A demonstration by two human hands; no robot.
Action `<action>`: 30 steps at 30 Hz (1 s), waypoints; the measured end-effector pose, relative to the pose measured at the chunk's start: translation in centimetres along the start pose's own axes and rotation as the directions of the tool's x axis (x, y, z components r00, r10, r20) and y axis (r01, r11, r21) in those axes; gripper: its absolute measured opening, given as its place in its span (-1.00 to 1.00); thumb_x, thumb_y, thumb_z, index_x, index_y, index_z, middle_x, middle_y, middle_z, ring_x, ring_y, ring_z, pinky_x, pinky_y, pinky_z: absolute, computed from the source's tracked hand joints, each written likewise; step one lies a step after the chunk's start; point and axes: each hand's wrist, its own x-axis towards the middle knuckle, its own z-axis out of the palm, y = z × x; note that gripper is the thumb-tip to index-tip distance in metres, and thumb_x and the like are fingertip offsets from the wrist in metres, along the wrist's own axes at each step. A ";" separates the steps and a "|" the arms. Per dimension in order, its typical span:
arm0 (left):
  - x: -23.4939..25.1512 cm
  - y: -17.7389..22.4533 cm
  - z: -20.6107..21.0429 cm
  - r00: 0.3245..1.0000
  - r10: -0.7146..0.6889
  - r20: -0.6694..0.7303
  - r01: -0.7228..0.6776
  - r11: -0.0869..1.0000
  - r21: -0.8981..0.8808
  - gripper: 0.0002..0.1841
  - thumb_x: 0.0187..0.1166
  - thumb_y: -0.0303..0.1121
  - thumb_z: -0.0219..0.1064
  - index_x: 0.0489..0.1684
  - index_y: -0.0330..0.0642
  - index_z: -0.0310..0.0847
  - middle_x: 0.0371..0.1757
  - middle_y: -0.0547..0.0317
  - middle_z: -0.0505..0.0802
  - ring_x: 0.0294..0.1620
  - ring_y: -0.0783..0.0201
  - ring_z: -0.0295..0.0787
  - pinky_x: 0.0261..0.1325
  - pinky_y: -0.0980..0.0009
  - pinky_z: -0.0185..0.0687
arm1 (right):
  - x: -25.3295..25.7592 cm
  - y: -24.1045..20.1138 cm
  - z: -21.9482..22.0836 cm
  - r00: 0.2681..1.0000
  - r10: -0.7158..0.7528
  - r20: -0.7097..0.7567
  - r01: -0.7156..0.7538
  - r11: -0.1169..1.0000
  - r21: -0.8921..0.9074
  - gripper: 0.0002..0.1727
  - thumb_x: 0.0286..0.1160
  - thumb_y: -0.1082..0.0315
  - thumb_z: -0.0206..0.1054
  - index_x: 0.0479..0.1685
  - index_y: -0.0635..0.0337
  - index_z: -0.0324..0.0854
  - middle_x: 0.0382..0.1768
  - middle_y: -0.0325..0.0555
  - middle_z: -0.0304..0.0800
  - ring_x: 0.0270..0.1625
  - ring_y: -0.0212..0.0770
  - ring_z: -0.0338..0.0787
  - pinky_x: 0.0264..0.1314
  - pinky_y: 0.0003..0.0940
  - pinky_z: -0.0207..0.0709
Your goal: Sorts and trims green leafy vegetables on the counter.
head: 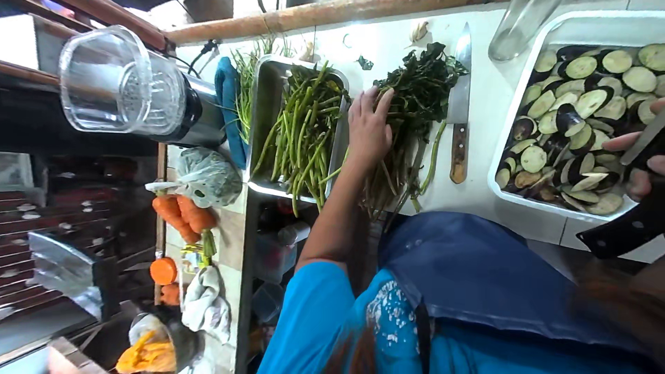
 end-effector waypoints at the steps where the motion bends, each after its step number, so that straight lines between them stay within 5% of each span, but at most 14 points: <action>1: 1.4 -0.2 0.2 0.999 0.002 0.050 -0.002 1.000 0.007 -0.33 0.45 -0.45 0.40 0.68 0.01 0.46 0.72 -0.24 0.43 0.76 -0.32 0.22 0.73 -0.23 0.12 | 0.1 0.0 0.1 1.000 -0.015 0.008 0.015 1.000 -0.002 -0.45 0.52 0.51 0.10 0.57 0.15 0.39 -0.07 -0.30 0.84 -0.58 -0.60 0.59 -0.52 -0.73 0.52; 3: 3.8 -0.5 0.1 0.991 0.015 0.132 -0.008 0.998 -0.057 -0.48 0.48 -0.47 0.39 0.50 -0.11 0.58 0.55 -0.21 0.61 0.53 -0.22 0.57 0.51 -0.17 0.48 | 0.3 0.2 -0.1 0.999 -0.027 0.021 0.027 1.000 0.003 -0.42 0.50 0.51 0.12 0.60 0.14 0.41 0.03 -0.27 0.88 -0.56 -0.58 0.60 -0.53 -0.70 0.51; 6: 6.1 -2.1 -1.7 0.978 0.047 0.202 0.023 0.943 -0.332 -0.69 0.51 -0.54 0.35 0.22 -0.32 0.67 0.23 -0.18 0.80 0.23 0.01 0.78 0.34 0.02 0.66 | 0.7 0.8 -0.7 0.999 -0.041 0.016 0.040 0.999 0.013 -0.45 0.51 0.49 0.14 0.56 0.15 0.45 0.05 -0.24 0.90 -0.56 -0.57 0.63 -0.55 -0.68 0.51; 9: 6.7 -4.0 -4.0 0.967 -0.004 0.254 0.164 0.774 -0.612 -0.72 0.53 -0.52 0.41 0.15 -0.33 0.61 0.00 0.07 0.83 -0.09 0.38 0.78 0.06 0.37 0.74 | 1.0 0.6 -1.0 0.998 -0.069 0.007 0.069 0.997 0.019 -0.45 0.51 0.47 0.12 0.56 0.16 0.42 0.05 -0.31 0.88 -0.58 -0.61 0.62 -0.58 -0.72 0.51; 12: 7.1 -6.3 -5.0 0.952 -0.181 0.245 0.302 0.665 -0.683 -0.72 0.57 -0.51 0.40 0.17 -0.27 0.53 -0.10 0.15 0.82 -0.27 0.45 0.75 -0.12 0.45 0.71 | 1.3 0.9 -1.3 0.997 -0.082 -0.012 0.083 0.996 0.034 -0.54 0.52 0.47 0.13 0.45 0.21 0.49 0.03 -0.26 0.89 -0.57 -0.57 0.65 -0.56 -0.70 0.55; 15: 7.3 -8.2 -4.9 0.929 -0.315 0.193 0.368 0.768 -0.524 -0.37 0.54 -0.52 0.38 0.65 -0.25 0.31 0.28 -0.18 0.75 0.07 0.11 0.79 0.13 0.17 0.74 | 1.2 1.2 -1.5 0.999 -0.040 -0.009 0.040 0.999 0.017 -0.51 0.53 0.47 0.16 0.49 0.17 0.48 0.01 -0.25 0.89 -0.56 -0.54 0.66 -0.53 -0.67 0.56; 18: 5.6 -6.8 -5.1 0.929 -0.341 0.143 0.367 0.898 -0.241 -0.45 0.62 -0.44 0.32 0.64 -0.29 0.39 0.39 -0.25 0.73 0.36 -0.11 0.73 0.44 -0.06 0.58 | 1.2 1.2 -1.2 1.000 -0.002 -0.006 0.002 1.000 0.010 -0.47 0.51 0.46 0.17 0.54 0.14 0.46 -0.01 -0.27 0.89 -0.56 -0.56 0.65 -0.52 -0.66 0.56; 21: 2.5 -3.8 -4.3 0.939 -0.329 0.100 0.340 0.930 -0.137 -0.57 0.68 -0.26 0.31 0.42 -0.32 0.58 0.32 -0.31 0.74 0.31 -0.18 0.72 0.40 -0.14 0.58 | 1.1 1.1 -0.8 1.000 0.006 -0.017 -0.006 1.000 0.001 -0.48 0.51 0.48 0.16 0.52 0.15 0.45 -0.05 -0.28 0.88 -0.56 -0.57 0.64 -0.50 -0.66 0.56; 23: 0.7 -2.6 -2.9 0.914 -0.375 0.153 0.393 0.912 -0.115 -0.48 0.63 -0.19 0.39 0.50 -0.27 0.53 0.42 -0.38 0.64 0.38 -0.28 0.66 0.40 -0.23 0.56 | 1.3 1.0 -0.5 1.000 -0.006 -0.006 0.006 1.000 0.016 -0.43 0.48 0.49 0.15 0.57 0.14 0.44 0.00 -0.25 0.89 -0.56 -0.56 0.64 -0.52 -0.66 0.55; 26: -1.0 -3.3 -1.1 0.871 -0.402 0.282 0.457 0.874 -0.164 -0.42 0.63 -0.35 0.37 0.66 -0.17 0.35 0.47 -0.31 0.65 0.44 -0.25 0.64 0.45 -0.22 0.53 | 1.2 1.3 -0.4 0.999 -0.033 0.009 0.033 0.999 -0.010 -0.52 0.51 0.47 0.15 0.46 0.15 0.51 0.01 -0.27 0.90 -0.56 -0.56 0.64 -0.52 -0.65 0.56; 30: -2.4 -5.5 -2.0 0.903 -0.322 0.286 0.410 0.845 -0.344 -0.34 0.49 -0.65 0.29 0.68 -0.12 0.32 0.38 -0.21 0.74 0.30 -0.10 0.77 0.33 -0.08 0.67 | 0.9 1.4 -0.4 1.000 -0.021 0.014 0.021 0.999 -0.027 -0.50 0.53 0.44 0.16 0.50 0.12 0.49 -0.02 -0.28 0.88 -0.55 -0.56 0.65 -0.50 -0.65 0.57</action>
